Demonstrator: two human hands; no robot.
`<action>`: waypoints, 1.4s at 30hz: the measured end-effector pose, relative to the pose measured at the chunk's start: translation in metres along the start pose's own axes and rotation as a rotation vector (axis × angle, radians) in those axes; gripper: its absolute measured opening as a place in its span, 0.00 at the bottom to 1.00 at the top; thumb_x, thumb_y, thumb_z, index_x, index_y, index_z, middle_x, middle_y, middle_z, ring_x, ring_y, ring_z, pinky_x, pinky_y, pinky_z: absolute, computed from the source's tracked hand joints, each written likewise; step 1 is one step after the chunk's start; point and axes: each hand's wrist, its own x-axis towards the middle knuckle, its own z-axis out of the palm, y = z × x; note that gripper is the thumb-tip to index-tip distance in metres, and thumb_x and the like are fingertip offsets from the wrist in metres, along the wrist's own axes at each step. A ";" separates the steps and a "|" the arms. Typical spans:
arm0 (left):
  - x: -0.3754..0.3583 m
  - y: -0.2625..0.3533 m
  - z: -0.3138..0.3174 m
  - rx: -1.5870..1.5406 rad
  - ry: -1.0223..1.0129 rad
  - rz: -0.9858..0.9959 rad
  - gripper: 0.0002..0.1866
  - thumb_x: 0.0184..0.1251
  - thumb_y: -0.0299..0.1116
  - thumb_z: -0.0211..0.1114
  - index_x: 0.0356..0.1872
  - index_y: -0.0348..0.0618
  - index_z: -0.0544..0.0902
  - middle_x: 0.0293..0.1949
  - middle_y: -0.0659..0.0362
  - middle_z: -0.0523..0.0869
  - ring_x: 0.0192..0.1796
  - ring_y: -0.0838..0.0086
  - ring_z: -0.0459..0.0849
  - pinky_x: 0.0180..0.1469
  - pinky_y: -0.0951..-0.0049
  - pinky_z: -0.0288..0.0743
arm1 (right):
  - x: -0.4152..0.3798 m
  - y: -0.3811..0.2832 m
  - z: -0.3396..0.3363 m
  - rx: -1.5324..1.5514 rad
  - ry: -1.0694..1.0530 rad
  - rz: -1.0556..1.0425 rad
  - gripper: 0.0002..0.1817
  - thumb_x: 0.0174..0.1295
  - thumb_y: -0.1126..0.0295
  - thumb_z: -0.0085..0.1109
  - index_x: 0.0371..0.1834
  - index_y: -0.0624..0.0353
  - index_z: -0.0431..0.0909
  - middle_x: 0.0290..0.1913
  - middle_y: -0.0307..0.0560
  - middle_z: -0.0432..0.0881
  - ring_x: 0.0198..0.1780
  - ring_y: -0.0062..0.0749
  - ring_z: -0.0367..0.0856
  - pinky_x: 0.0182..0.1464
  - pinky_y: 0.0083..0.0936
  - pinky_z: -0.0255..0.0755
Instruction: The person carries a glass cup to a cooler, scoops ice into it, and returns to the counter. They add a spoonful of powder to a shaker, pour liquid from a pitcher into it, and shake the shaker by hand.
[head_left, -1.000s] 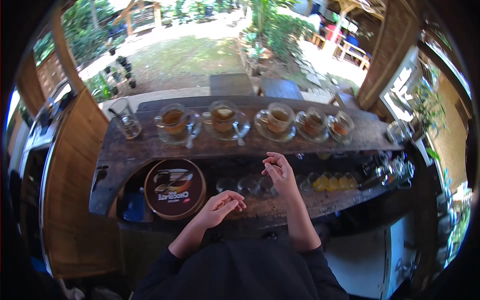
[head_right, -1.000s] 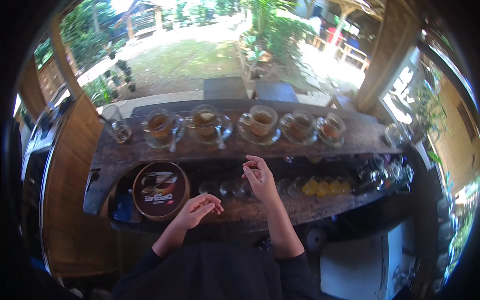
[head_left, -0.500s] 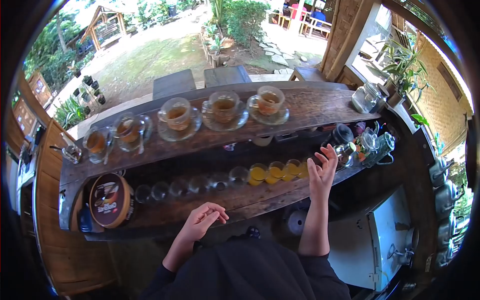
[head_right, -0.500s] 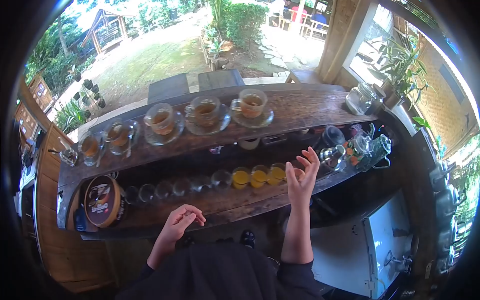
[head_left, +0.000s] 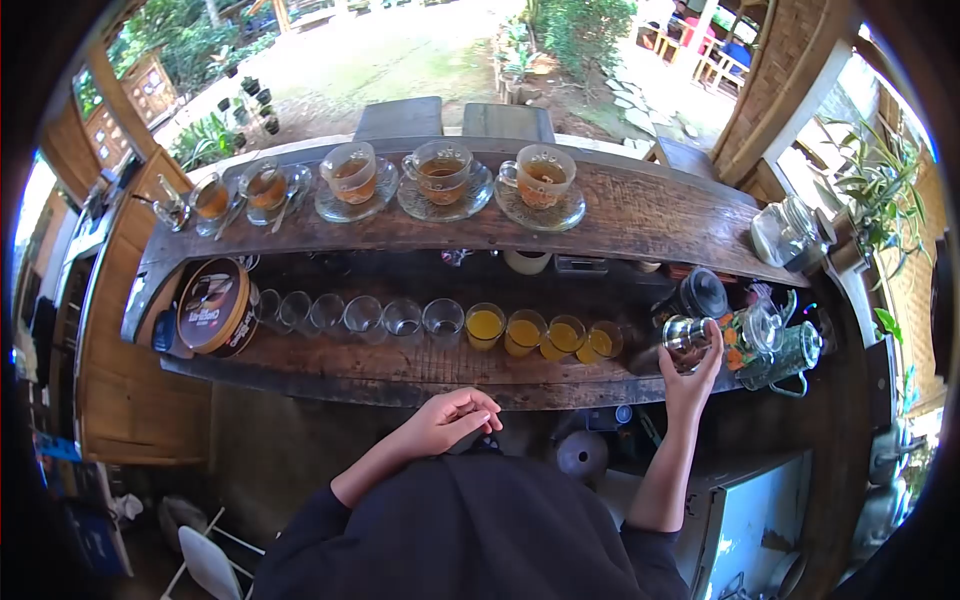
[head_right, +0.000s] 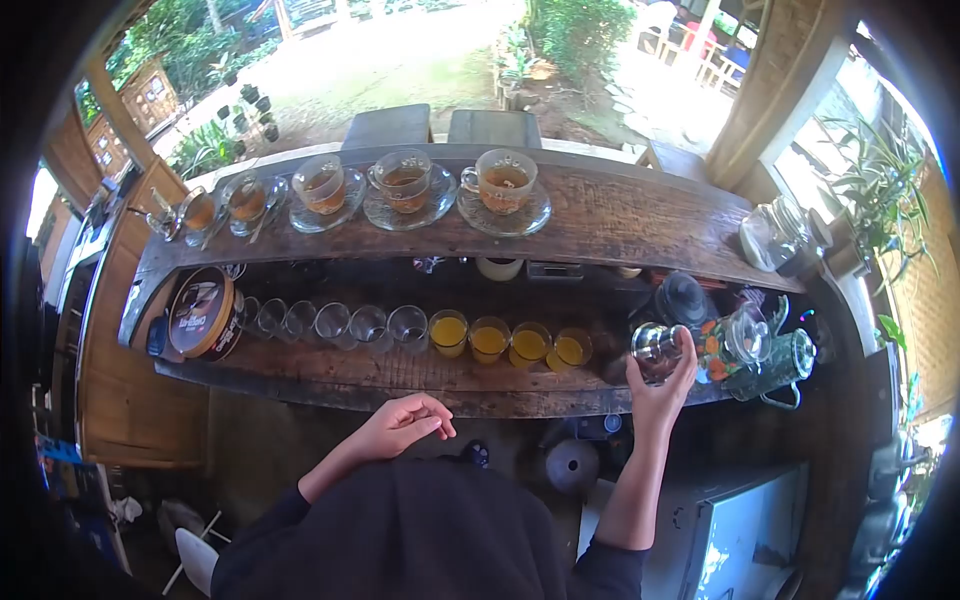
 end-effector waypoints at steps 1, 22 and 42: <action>0.000 0.001 0.000 0.004 0.013 -0.002 0.09 0.70 0.28 0.50 0.45 0.35 0.75 0.39 0.55 0.82 0.43 0.75 0.80 0.49 0.75 0.72 | -0.002 0.003 0.002 0.011 -0.007 -0.003 0.45 0.41 0.75 0.70 0.66 0.57 0.57 0.62 0.51 0.63 0.62 0.46 0.63 0.64 0.37 0.56; -0.028 0.027 -0.051 0.353 0.009 0.186 0.11 0.68 0.28 0.54 0.47 0.35 0.75 0.39 0.56 0.83 0.42 0.75 0.80 0.48 0.75 0.73 | -0.035 -0.067 -0.053 0.176 -0.017 -0.087 0.47 0.35 0.75 0.74 0.63 0.54 0.59 0.57 0.53 0.70 0.58 0.40 0.71 0.57 0.34 0.66; -0.103 0.067 -0.115 0.341 0.266 0.518 0.46 0.42 0.34 0.77 0.63 0.37 0.60 0.51 0.53 0.78 0.56 0.72 0.75 0.59 0.70 0.67 | -0.060 -0.316 0.116 1.270 -0.720 -0.669 0.55 0.31 0.67 0.80 0.63 0.47 0.49 0.54 0.60 0.67 0.58 0.48 0.69 0.56 0.41 0.68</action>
